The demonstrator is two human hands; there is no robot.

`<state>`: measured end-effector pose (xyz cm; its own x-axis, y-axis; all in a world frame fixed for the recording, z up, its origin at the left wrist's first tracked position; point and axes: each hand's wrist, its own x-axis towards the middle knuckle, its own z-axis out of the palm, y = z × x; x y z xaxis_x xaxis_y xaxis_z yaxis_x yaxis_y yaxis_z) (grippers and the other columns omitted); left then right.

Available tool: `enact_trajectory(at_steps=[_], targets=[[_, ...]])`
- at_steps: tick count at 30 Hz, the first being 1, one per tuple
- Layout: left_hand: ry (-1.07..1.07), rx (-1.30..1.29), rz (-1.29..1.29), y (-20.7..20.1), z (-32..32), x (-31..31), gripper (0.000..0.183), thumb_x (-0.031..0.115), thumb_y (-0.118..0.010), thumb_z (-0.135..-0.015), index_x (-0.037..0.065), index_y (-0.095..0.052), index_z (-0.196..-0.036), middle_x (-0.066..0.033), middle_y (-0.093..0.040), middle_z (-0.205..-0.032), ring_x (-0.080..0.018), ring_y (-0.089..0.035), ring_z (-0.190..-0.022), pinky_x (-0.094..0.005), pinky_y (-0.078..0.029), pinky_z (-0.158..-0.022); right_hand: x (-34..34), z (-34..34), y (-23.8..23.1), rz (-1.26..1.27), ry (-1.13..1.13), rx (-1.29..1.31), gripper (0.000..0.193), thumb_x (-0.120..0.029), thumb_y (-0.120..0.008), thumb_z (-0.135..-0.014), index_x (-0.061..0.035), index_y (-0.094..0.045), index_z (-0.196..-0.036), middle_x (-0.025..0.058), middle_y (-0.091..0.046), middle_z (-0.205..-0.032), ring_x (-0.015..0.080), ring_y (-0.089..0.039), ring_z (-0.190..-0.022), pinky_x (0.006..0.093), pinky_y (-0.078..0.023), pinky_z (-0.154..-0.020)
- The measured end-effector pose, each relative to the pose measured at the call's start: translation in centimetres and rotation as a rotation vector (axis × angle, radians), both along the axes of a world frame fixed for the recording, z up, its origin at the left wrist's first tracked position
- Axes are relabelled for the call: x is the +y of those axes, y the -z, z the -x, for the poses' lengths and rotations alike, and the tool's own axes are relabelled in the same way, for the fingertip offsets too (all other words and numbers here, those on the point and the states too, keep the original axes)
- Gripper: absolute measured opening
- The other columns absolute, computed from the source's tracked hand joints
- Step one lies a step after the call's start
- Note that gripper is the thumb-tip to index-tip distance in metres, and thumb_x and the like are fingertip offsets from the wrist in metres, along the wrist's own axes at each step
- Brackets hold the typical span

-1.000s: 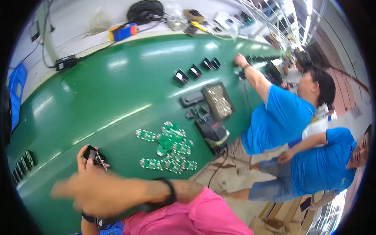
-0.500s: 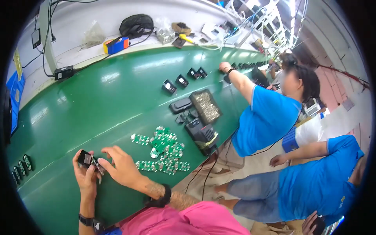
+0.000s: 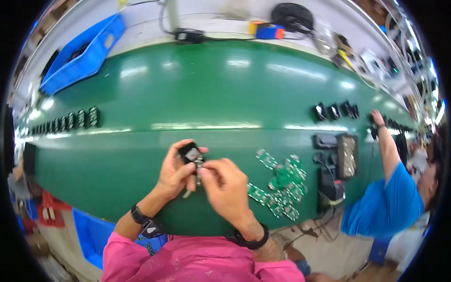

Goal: The person picks up a circuit board and a black plastic housing, fits the board into the housing by hand, and then places the assembled unit onto the green conveyor belt.

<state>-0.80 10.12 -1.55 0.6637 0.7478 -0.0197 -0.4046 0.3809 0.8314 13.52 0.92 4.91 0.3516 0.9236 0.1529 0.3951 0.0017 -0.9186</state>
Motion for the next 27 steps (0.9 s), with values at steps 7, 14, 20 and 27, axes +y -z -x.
enact_trajectory(at_steps=[7,14,20,27], targets=[[-0.081,0.095,-0.104,-0.4,0.5,-0.2,0.054,-0.005,-0.055,-0.091,0.006,-0.036,-0.140,-0.0234,-0.053,-0.135,-0.0195,-0.066,-0.090,-0.0258,-0.057,-0.064,0.5,2.3,3.4,0.041,0.065,0.520,0.056,-0.006,-0.072,-0.087,0.0052,-0.043,-0.134,0.0141,-0.053,-0.117,0.0139,-0.063,-0.090,0.0274,-0.057,-0.067],[-0.415,0.325,-0.494,0.7,0.2,-0.8,0.050,-0.010,-0.053,-0.086,0.003,-0.050,-0.134,-0.0099,-0.062,-0.119,-0.0106,-0.065,-0.076,-0.0230,-0.053,-0.060,0.8,1.8,3.0,0.256,-0.036,0.196,0.047,-0.007,-0.079,-0.081,0.0073,-0.057,-0.120,0.0001,-0.063,-0.083,0.0029,-0.055,-0.067,0.0183,-0.044,-0.058],[-0.184,0.464,-0.491,-1.2,0.0,-0.6,0.056,-0.011,-0.053,-0.083,0.007,-0.053,-0.136,-0.0115,-0.062,-0.115,-0.0125,-0.067,-0.081,-0.0270,-0.056,-0.069,1.1,-0.3,2.5,0.268,-0.021,0.610,0.015,-0.007,-0.071,-0.090,0.0024,-0.061,-0.096,0.0009,-0.062,-0.077,0.0051,-0.058,-0.061,0.0194,-0.045,-0.051],[-0.101,0.233,-0.302,0.1,0.4,-0.2,0.051,-0.006,-0.054,-0.091,0.007,-0.045,-0.139,-0.0093,-0.062,-0.112,-0.0121,-0.066,-0.081,-0.0256,-0.055,-0.067,2.7,-2.3,1.3,0.254,-0.195,0.574,0.012,-0.007,-0.064,-0.095,0.0045,-0.060,-0.095,0.0083,-0.066,-0.080,0.0137,-0.067,-0.061,0.0230,-0.054,-0.051]])
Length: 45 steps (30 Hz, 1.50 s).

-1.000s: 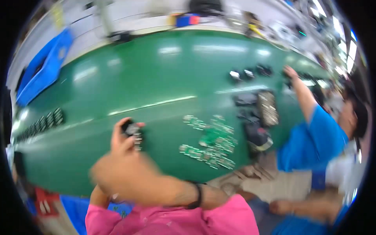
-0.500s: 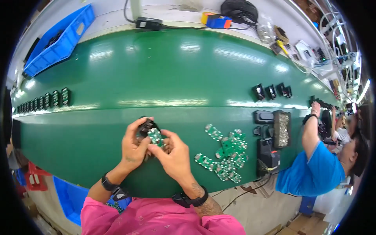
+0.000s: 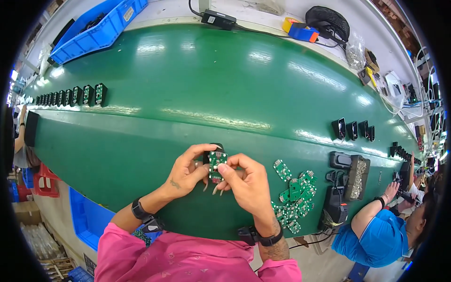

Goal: The person picks up a circuit board and a black plastic housing, fits the board into the housing by hand, and then places the assembled unit onto the green conveyor belt.

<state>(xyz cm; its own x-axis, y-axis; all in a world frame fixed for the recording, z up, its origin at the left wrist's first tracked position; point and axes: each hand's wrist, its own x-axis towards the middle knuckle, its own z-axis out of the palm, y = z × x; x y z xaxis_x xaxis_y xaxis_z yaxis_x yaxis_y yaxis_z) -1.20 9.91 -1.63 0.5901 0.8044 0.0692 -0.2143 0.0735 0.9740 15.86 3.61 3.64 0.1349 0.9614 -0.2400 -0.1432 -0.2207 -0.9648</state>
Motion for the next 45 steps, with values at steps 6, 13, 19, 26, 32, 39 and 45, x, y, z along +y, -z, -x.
enact_trajectory(at_steps=[6,13,19,26,32,39,45], targets=[[-0.107,0.094,-0.147,0.6,0.0,-0.4,0.048,-0.008,-0.058,-0.086,0.008,-0.055,-0.132,-0.0097,-0.064,-0.115,-0.0098,-0.065,-0.077,-0.0242,-0.052,-0.062,0.1,-0.1,0.2,0.008,-0.144,-0.013,0.012,-0.006,-0.064,-0.095,0.0062,-0.063,-0.095,0.0083,-0.067,-0.077,0.0136,-0.067,-0.061,0.0238,-0.054,-0.052],[-0.236,0.244,-0.390,0.4,-0.4,-0.6,0.053,-0.011,-0.055,-0.084,0.008,-0.056,-0.134,-0.0168,-0.064,-0.120,-0.0246,-0.068,-0.095,-0.0289,-0.055,-0.078,0.3,0.9,0.5,-0.067,-0.054,-0.233,0.016,-0.008,-0.066,-0.094,0.0046,-0.065,-0.085,0.0042,-0.064,-0.070,0.0086,-0.062,-0.056,0.0216,-0.048,-0.049],[-0.121,0.180,-0.194,-0.4,-0.3,-0.3,0.051,-0.011,-0.051,-0.087,0.005,-0.053,-0.136,-0.0136,-0.063,-0.120,-0.0175,-0.066,-0.098,-0.0278,-0.054,-0.080,0.4,0.8,1.2,-0.066,0.044,-0.331,0.018,-0.011,-0.067,-0.093,0.0036,-0.065,-0.082,0.0015,-0.061,-0.064,0.0055,-0.056,-0.051,0.0202,-0.043,-0.045],[0.046,0.118,0.032,-0.9,0.2,0.2,0.041,0.000,-0.053,-0.095,0.005,-0.053,-0.136,-0.0081,-0.063,-0.113,-0.0082,-0.062,-0.073,-0.0241,-0.052,-0.065,0.4,0.4,1.8,-0.041,0.072,-0.413,0.021,-0.010,-0.068,-0.092,0.0030,-0.061,-0.077,0.0018,-0.060,-0.063,0.0035,-0.052,-0.051,0.0207,-0.040,-0.044],[-0.121,0.129,0.068,-0.8,-0.6,-0.6,0.030,0.013,-0.051,-0.102,0.001,-0.052,-0.129,-0.0085,-0.067,-0.098,-0.0079,-0.061,-0.064,-0.0249,-0.050,-0.053,0.5,0.9,2.9,-0.121,0.060,-0.639,0.015,-0.009,-0.065,-0.094,0.0036,-0.061,-0.100,0.0042,-0.060,-0.065,0.0060,-0.053,-0.055,0.0233,-0.042,-0.048],[-0.077,0.236,0.144,-1.2,-0.3,-0.1,0.028,0.011,-0.048,-0.102,0.000,-0.049,-0.128,-0.0100,-0.066,-0.093,-0.0110,-0.064,-0.062,-0.0251,-0.052,-0.050,0.8,1.9,2.7,-0.243,-0.067,-0.550,0.040,-0.008,-0.054,-0.098,-0.0016,-0.049,-0.137,0.0081,-0.063,-0.075,0.0121,-0.059,-0.060,0.0286,-0.048,-0.055],[-0.142,0.158,0.012,0.1,-0.8,-0.5,0.027,0.008,-0.049,-0.102,0.001,-0.049,-0.128,-0.0102,-0.066,-0.090,-0.0111,-0.064,-0.063,-0.0254,-0.052,-0.050,0.9,2.7,3.2,-0.275,0.034,-0.690,0.034,-0.008,-0.054,-0.098,0.0006,-0.052,-0.130,0.0220,-0.065,-0.103,0.0331,-0.068,-0.082,0.0396,-0.055,-0.072]])
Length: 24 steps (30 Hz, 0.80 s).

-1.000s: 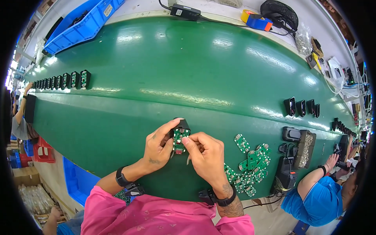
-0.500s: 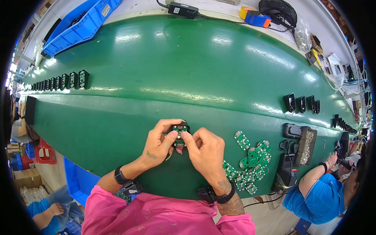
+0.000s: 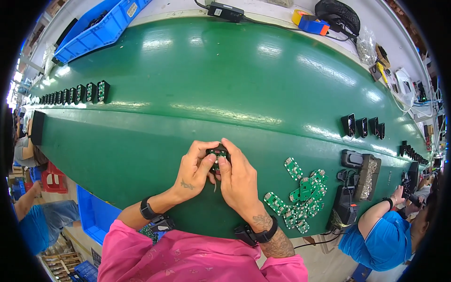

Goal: The person picks up a circuit board and a black plastic housing, fits the board into the housing by hand, and then places the assembled unit onto the green conveyor belt.

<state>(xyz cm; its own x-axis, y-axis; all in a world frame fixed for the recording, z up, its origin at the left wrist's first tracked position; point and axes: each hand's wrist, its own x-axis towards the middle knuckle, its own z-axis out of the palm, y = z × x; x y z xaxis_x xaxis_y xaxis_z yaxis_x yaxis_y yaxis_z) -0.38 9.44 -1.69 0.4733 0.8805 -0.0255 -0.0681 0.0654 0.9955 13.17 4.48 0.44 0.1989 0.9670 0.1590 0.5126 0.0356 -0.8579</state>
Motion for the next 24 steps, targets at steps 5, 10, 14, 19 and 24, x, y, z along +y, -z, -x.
enact_trajectory(at_steps=[5,10,14,19,24], targets=[[-0.054,0.066,-0.299,0.7,0.5,-0.1,0.025,0.011,-0.050,-0.102,0.003,-0.050,-0.125,-0.0113,-0.067,-0.091,-0.0123,-0.064,-0.062,-0.0249,-0.052,-0.050,0.1,0.7,0.7,-0.072,0.001,0.069,0.031,-0.006,-0.054,-0.097,0.0011,-0.054,-0.126,0.0229,-0.064,-0.111,0.0354,-0.068,-0.091,0.0399,-0.055,-0.076],[-0.209,0.189,-0.589,0.9,-0.1,-0.2,0.026,0.013,-0.054,-0.099,0.004,-0.055,-0.124,-0.0181,-0.069,-0.103,-0.0327,-0.070,-0.080,-0.0376,-0.057,-0.068,0.0,0.9,2.0,-0.113,0.074,-0.027,0.030,-0.006,-0.049,-0.098,0.0003,-0.054,-0.127,0.0184,-0.066,-0.106,0.0274,-0.067,-0.091,0.0356,-0.053,-0.080],[-0.071,0.221,-0.306,0.0,1.4,1.1,0.028,0.021,-0.048,-0.103,0.008,-0.053,-0.127,-0.0159,-0.068,-0.095,-0.0210,-0.067,-0.060,-0.0333,-0.054,-0.055,-0.2,1.2,1.3,-0.019,0.076,0.223,0.033,-0.008,-0.052,-0.098,0.0016,-0.051,-0.130,0.0094,-0.064,-0.095,0.0148,-0.062,-0.079,0.0289,-0.053,-0.070],[-0.404,0.403,-0.315,-1.9,11.8,11.7,0.027,0.027,-0.044,-0.104,0.012,-0.053,-0.124,-0.0087,-0.063,-0.084,-0.0154,-0.060,-0.050,-0.0278,-0.050,-0.045,0.1,1.2,1.5,0.057,0.084,0.340,0.031,-0.002,-0.056,-0.095,0.0057,-0.053,-0.125,0.0027,-0.055,-0.086,0.0052,-0.052,-0.068,0.0199,-0.045,-0.058],[-0.666,0.734,-0.613,0.8,20.3,19.0,0.023,0.016,-0.049,-0.100,0.012,-0.057,-0.120,-0.0076,-0.057,-0.068,-0.0181,-0.055,-0.049,-0.0340,-0.046,-0.049,0.2,1.5,0.7,0.094,0.016,0.368,0.027,0.000,-0.059,-0.093,0.0065,-0.055,-0.119,0.0025,-0.055,-0.086,0.0049,-0.052,-0.067,0.0192,-0.045,-0.059]])
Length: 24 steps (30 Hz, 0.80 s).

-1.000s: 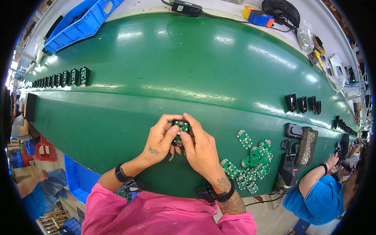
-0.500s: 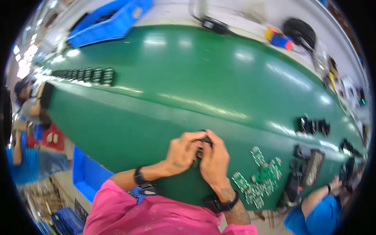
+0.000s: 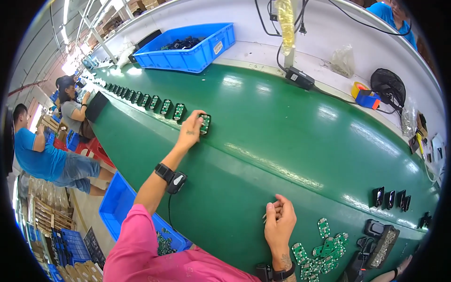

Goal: The person picks up a circuit board and a black plastic housing, fits the board into the housing by hand, and then places the assembled unit onto the green conveyor belt.

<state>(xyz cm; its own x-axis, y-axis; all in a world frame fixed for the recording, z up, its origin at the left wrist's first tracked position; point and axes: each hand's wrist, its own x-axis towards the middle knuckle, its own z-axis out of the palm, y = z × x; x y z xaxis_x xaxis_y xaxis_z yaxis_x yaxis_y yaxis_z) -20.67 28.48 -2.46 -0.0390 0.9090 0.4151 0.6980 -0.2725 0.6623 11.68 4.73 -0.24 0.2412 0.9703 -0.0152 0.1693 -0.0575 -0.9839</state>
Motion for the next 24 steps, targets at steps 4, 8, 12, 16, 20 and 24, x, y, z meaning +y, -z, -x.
enact_trajectory(at_steps=[4,8,12,16,20,24], targets=[[-0.029,0.104,0.046,0.6,-0.5,2.5,0.022,0.016,-0.048,-0.099,0.010,-0.058,-0.119,-0.0179,-0.058,-0.076,-0.0332,-0.061,-0.072,-0.0414,-0.047,-0.067,-0.3,-1.2,0.8,0.007,0.017,-0.004,0.025,-0.001,-0.061,-0.092,0.0066,-0.057,-0.116,0.0033,-0.058,-0.085,0.0059,-0.055,-0.068,0.0204,-0.046,-0.059],[0.001,0.467,-0.134,3.6,1.1,4.9,0.029,0.020,-0.040,-0.103,0.011,-0.056,-0.125,-0.0184,-0.063,-0.116,-0.0374,-0.059,-0.108,-0.0482,-0.045,-0.095,-1.1,-2.8,-2.1,0.023,-0.018,-0.139,0.021,-0.006,-0.066,-0.090,0.0066,-0.063,-0.107,0.0080,-0.066,-0.080,0.0104,-0.061,-0.066,0.0249,-0.049,-0.058],[0.066,0.235,-0.023,1.6,5.5,3.7,0.028,0.018,-0.045,-0.101,0.006,-0.060,-0.121,-0.0180,-0.066,-0.109,-0.0349,-0.063,-0.102,-0.0430,-0.048,-0.091,-0.5,-7.8,-6.3,0.088,0.000,-0.467,0.027,-0.017,-0.071,-0.087,0.0043,-0.066,-0.103,0.0135,-0.066,-0.071,0.0207,-0.065,-0.062,0.0329,-0.050,-0.058],[0.082,0.162,-0.018,1.7,5.4,4.9,0.033,0.018,-0.044,-0.102,0.010,-0.059,-0.131,-0.0097,-0.062,-0.094,-0.0170,-0.049,-0.074,-0.0296,-0.044,-0.073,-0.6,-18.4,-7.3,0.276,0.460,-0.952,0.038,-0.020,-0.074,-0.082,0.0024,-0.063,-0.111,0.0183,-0.070,-0.080,0.0326,-0.069,-0.072,0.0412,-0.053,-0.068],[0.040,0.228,0.008,1.5,4.8,4.6,0.039,0.019,-0.043,-0.104,0.015,-0.051,-0.142,-0.0125,-0.064,-0.096,-0.0188,-0.046,-0.071,-0.0298,-0.044,-0.072,0.7,-28.5,-5.8,0.531,0.563,-1.078,0.055,-0.029,-0.082,-0.070,-0.0013,-0.064,-0.113,0.0208,-0.071,-0.097,0.0359,-0.069,-0.089,0.0442,-0.053,-0.081],[-0.149,0.340,-0.223,-0.2,2.0,1.0,0.039,0.017,-0.042,-0.105,0.014,-0.050,-0.143,-0.0164,-0.069,-0.114,-0.0180,-0.066,-0.090,-0.0301,-0.050,-0.077,2.3,-31.8,-4.7,0.676,0.523,-1.143,0.053,-0.033,-0.085,-0.064,-0.0016,-0.069,-0.104,0.0202,-0.071,-0.094,0.0353,-0.070,-0.088,0.0436,-0.054,-0.079]])
